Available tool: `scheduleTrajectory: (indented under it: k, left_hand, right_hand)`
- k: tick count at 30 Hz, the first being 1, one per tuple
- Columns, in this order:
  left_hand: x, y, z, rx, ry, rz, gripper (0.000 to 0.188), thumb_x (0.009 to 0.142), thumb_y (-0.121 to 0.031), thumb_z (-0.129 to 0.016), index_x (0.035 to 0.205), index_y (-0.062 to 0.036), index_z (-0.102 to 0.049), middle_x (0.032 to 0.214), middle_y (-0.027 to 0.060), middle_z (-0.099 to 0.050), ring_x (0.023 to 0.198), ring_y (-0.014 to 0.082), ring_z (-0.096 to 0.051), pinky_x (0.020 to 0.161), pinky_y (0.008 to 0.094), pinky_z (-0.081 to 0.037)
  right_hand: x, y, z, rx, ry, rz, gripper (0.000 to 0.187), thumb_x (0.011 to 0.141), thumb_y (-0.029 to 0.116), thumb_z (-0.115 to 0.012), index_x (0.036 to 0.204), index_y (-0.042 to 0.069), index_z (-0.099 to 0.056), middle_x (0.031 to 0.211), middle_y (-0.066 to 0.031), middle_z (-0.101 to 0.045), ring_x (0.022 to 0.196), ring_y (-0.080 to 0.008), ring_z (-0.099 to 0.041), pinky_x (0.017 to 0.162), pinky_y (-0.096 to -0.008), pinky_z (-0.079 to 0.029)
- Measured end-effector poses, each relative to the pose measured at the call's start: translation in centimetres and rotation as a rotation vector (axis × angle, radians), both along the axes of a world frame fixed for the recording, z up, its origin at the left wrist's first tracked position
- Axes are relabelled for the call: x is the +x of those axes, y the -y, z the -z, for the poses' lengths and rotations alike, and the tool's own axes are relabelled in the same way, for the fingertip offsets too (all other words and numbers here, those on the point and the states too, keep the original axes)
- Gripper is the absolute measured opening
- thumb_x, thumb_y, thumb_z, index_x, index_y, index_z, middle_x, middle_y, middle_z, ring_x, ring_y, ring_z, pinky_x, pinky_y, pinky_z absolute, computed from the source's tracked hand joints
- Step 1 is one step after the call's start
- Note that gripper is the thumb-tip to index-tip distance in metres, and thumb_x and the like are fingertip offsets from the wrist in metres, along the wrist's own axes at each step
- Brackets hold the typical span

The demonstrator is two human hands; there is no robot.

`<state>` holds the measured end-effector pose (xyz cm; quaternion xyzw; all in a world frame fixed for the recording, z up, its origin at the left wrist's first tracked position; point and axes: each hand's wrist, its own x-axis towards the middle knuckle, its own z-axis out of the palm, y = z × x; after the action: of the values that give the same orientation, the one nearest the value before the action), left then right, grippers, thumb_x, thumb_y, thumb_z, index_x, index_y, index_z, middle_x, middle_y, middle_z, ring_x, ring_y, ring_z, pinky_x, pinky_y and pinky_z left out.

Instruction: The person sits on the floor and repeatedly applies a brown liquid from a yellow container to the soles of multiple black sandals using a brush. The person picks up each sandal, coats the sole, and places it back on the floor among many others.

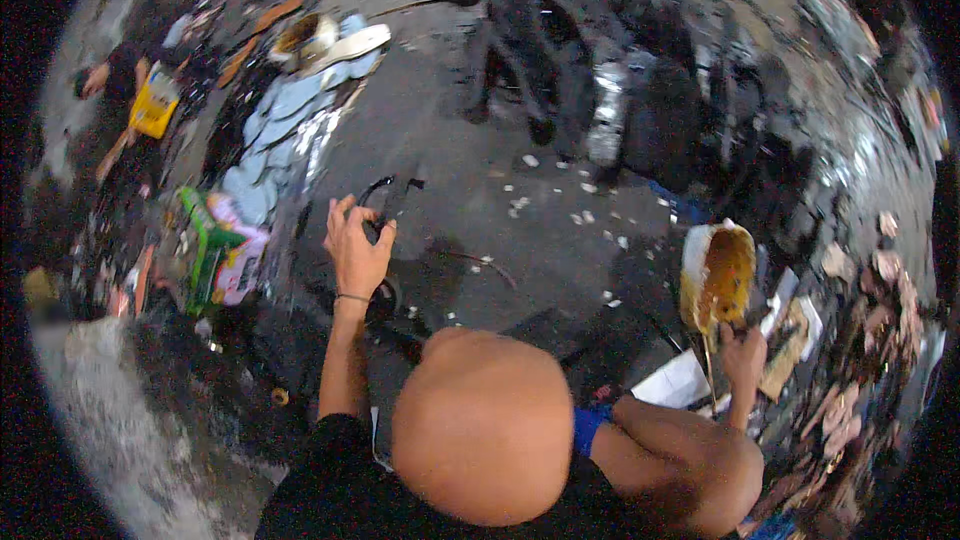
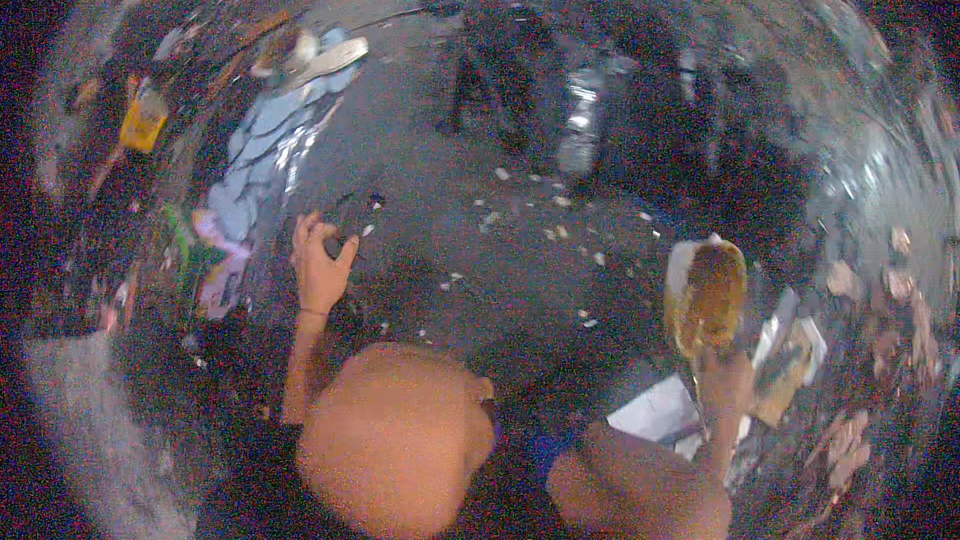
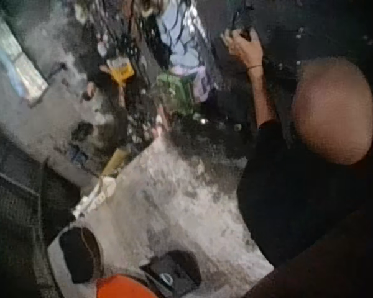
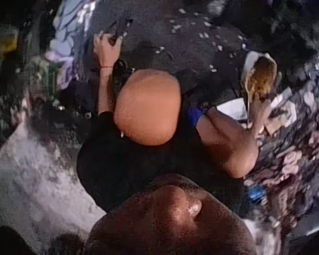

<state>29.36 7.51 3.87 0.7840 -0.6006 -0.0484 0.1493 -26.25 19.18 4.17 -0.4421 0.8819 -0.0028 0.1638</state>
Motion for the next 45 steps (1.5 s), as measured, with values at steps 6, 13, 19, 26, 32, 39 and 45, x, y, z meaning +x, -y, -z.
scheduleTrajectory:
  k: [6,13,19,26,32,39,45]
  left_hand:
    - [-11.6,4.7,-4.0,0.036,-0.230,0.746,0.034,0.081,-0.010,-0.070,0.110,-0.0018,-0.054,0.120,0.0250,-0.060,0.113,0.0416,-0.059,0.094,0.0448,-0.050]
    - [-20.4,0.3,10.7,0.538,-0.573,0.811,0.046,0.088,-0.025,-0.070,0.124,-0.0040,-0.050,0.129,0.0251,-0.058,0.119,0.0381,-0.058,0.097,0.0464,-0.049]
    - [-24.6,0.3,13.9,0.243,-0.250,1.224,0.072,0.090,-0.048,-0.065,0.146,-0.0079,-0.045,0.161,0.0220,-0.024,0.149,0.0412,-0.020,0.117,0.0461,-0.029]
    - [-31.1,7.0,5.6,0.876,-1.808,0.049,0.052,0.107,-0.042,-0.040,0.132,0.0002,-0.057,0.123,0.0101,-0.067,0.106,0.0231,-0.066,0.093,0.0345,-0.052]
    - [-27.0,6.4,4.9,0.744,-2.092,0.076,0.044,0.107,-0.033,-0.038,0.129,-0.0004,-0.058,0.116,0.0109,-0.068,0.101,0.0227,-0.067,0.086,0.0367,-0.055]
    - [-27.4,4.0,5.3,0.545,-2.036,0.083,0.036,0.103,-0.028,-0.043,0.121,-0.0016,-0.061,0.110,0.0061,-0.067,0.097,0.0170,-0.065,0.084,0.0332,-0.053]
    - [-28.5,4.0,3.0,0.241,-1.611,0.200,0.042,0.107,-0.034,-0.043,0.124,-0.0001,-0.060,0.110,0.0057,-0.067,0.096,0.0166,-0.065,0.085,0.0321,-0.053]
  right_hand:
    - [0.3,-0.2,-0.5,-0.090,0.108,-0.004,0.053,0.083,0.046,-0.073,0.097,-0.005,-0.066,0.093,-0.0277,-0.070,0.092,-0.0446,-0.067,0.081,-0.0514,-0.053]
    - [-0.2,-1.8,-1.3,0.283,0.319,-0.081,0.049,0.085,0.044,-0.070,0.099,-0.002,-0.070,0.093,-0.0208,-0.072,0.083,-0.0362,-0.071,0.077,-0.0443,-0.055]
    - [2.1,0.2,-1.9,-0.440,0.985,0.057,0.021,0.095,0.018,-0.070,0.108,0.001,-0.072,0.098,-0.0034,-0.074,0.091,-0.0131,-0.065,0.084,-0.0335,-0.052]
    - [6.4,10.4,-3.8,-0.897,0.638,-0.030,0.025,0.089,0.018,-0.076,0.110,0.005,-0.070,0.106,-0.0083,-0.073,0.095,-0.0143,-0.066,0.086,-0.0310,-0.052]
    - [7.9,14.6,-4.1,-0.824,0.672,-0.083,0.021,0.089,0.012,-0.073,0.107,0.004,-0.068,0.090,-0.0092,-0.074,0.086,-0.0159,-0.070,0.078,-0.0309,-0.053]
    - [9.8,14.7,-4.3,-0.869,0.710,-0.201,0.022,0.089,0.017,-0.073,0.107,0.005,-0.069,0.092,-0.0139,-0.073,0.089,-0.0246,-0.071,0.082,-0.0364,-0.054]
    - [9.9,15.6,-4.9,-1.057,0.735,-0.150,0.019,0.091,0.016,-0.072,0.105,0.003,-0.069,0.096,-0.0082,-0.073,0.091,-0.0176,-0.067,0.082,-0.0327,-0.052]
